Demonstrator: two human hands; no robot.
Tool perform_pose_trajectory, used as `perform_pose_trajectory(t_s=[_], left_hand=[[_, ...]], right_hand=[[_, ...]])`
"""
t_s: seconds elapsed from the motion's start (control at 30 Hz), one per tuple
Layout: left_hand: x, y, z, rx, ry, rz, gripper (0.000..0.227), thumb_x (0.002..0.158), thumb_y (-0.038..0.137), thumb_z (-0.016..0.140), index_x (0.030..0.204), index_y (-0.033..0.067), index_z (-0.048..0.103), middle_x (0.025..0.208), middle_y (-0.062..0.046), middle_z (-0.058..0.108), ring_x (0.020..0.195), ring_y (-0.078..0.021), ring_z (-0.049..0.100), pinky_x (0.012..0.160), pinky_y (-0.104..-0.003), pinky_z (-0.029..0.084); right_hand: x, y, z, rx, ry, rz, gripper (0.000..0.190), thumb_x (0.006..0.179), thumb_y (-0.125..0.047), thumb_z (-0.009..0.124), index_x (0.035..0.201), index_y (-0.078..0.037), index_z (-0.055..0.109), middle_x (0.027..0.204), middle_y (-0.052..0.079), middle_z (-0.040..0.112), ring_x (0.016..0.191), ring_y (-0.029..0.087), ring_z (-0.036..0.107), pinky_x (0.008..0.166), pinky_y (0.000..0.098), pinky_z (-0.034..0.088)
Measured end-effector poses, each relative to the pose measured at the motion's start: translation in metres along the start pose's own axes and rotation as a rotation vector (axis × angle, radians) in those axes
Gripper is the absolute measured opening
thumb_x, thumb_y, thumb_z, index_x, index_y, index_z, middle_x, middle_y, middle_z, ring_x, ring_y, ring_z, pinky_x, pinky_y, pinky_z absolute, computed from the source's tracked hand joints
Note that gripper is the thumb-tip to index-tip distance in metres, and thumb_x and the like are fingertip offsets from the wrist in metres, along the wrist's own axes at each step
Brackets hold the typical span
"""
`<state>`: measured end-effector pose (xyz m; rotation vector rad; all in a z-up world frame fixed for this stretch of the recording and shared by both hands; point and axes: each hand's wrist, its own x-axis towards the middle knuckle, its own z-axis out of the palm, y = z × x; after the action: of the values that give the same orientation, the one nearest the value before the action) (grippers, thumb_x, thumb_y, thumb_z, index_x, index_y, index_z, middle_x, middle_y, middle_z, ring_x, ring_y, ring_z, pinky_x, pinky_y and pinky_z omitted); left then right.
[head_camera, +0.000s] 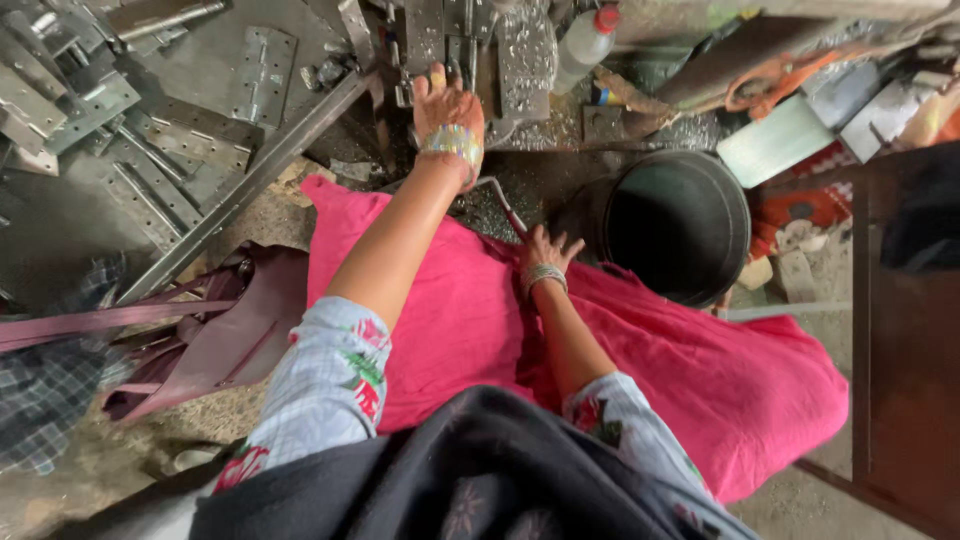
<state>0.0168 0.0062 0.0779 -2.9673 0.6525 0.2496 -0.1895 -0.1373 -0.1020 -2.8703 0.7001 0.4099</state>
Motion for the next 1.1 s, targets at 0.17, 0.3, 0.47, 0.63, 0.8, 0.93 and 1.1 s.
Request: perform_pose_trajectory(t_s=[0.17,0.3,0.47,0.63,0.8,0.93,1.1], left_hand=[[0.018,0.001,0.060,0.052,0.052,0.012,0.028,0.103,0.020,0.051,0.122,0.0156,0.072,0.142,-0.006,0.061,0.138,-0.0227,0.045,0.109,-0.044,0.032],[0.060,0.019,0.099,0.394,0.079,-0.187,0.027,0.108,0.016,0.047,0.121,0.0133,0.071,0.131,-0.008,0.066,0.119,-0.0203,0.056,0.102,-0.042,0.038],[0.055,0.023,0.098,0.044,0.155,-0.023,0.031,0.096,0.023,0.050,0.104,0.0158,0.079,0.141,-0.007,0.061,0.140,-0.0220,0.044,0.103,-0.043,0.030],[0.052,0.004,0.069,0.006,0.269,-0.036,0.040,0.101,0.029,0.043,0.116,0.0157,0.077,0.150,-0.008,0.057,0.145,-0.0230,0.042,0.114,-0.048,0.023],[0.060,0.013,0.059,-0.005,0.197,-0.063,0.034,0.099,0.020,0.048,0.118,0.0125,0.075,0.150,-0.008,0.054,0.147,-0.0267,0.036,0.113,-0.054,0.021],[0.053,0.005,0.051,-0.132,0.292,-0.038,0.035,0.096,0.020,0.051,0.121,0.0140,0.074,0.141,-0.007,0.060,0.142,-0.0284,0.040,0.109,-0.056,0.024],[0.085,-0.015,0.047,0.056,0.150,-0.029,0.033,0.112,0.016,0.048,0.109,0.0111,0.080,0.127,-0.008,0.073,0.145,-0.0277,0.042,0.117,-0.054,0.024]], right_hand=[[-0.005,0.009,-0.013,-0.105,-0.005,0.018,0.044,0.091,-0.025,0.056,0.129,-0.004,0.057,0.124,0.022,0.068,0.144,0.049,0.037,0.110,0.0811,0.002],[-0.016,0.010,-0.026,-0.202,0.110,-0.080,0.034,0.098,-0.021,0.051,0.126,-0.002,0.059,0.114,0.021,0.073,0.151,0.045,0.036,0.116,0.0786,0.002],[-0.015,0.001,-0.007,-0.058,0.200,-0.128,0.039,0.086,-0.021,0.056,0.119,0.001,0.060,0.109,0.022,0.074,0.142,0.042,0.041,0.112,0.0777,0.001],[-0.002,-0.001,-0.031,-0.177,0.086,-0.064,0.036,0.091,-0.022,0.055,0.122,-0.003,0.059,0.117,0.021,0.071,0.143,0.043,0.041,0.114,0.0775,0.003],[-0.006,-0.003,-0.028,-0.213,0.112,-0.110,0.037,0.096,-0.021,0.054,0.128,-0.004,0.057,0.124,0.018,0.069,0.148,0.042,0.039,0.117,0.0771,0.005],[0.001,-0.011,-0.013,-0.100,-0.053,-0.049,0.037,0.100,-0.021,0.053,0.133,-0.005,0.055,0.130,0.016,0.068,0.152,0.041,0.038,0.120,0.0767,0.006],[0.000,0.006,-0.026,-0.264,-0.088,-0.098,0.038,0.105,-0.021,0.052,0.139,-0.005,0.052,0.138,0.013,0.066,0.157,0.041,0.036,0.123,0.0763,0.007]])
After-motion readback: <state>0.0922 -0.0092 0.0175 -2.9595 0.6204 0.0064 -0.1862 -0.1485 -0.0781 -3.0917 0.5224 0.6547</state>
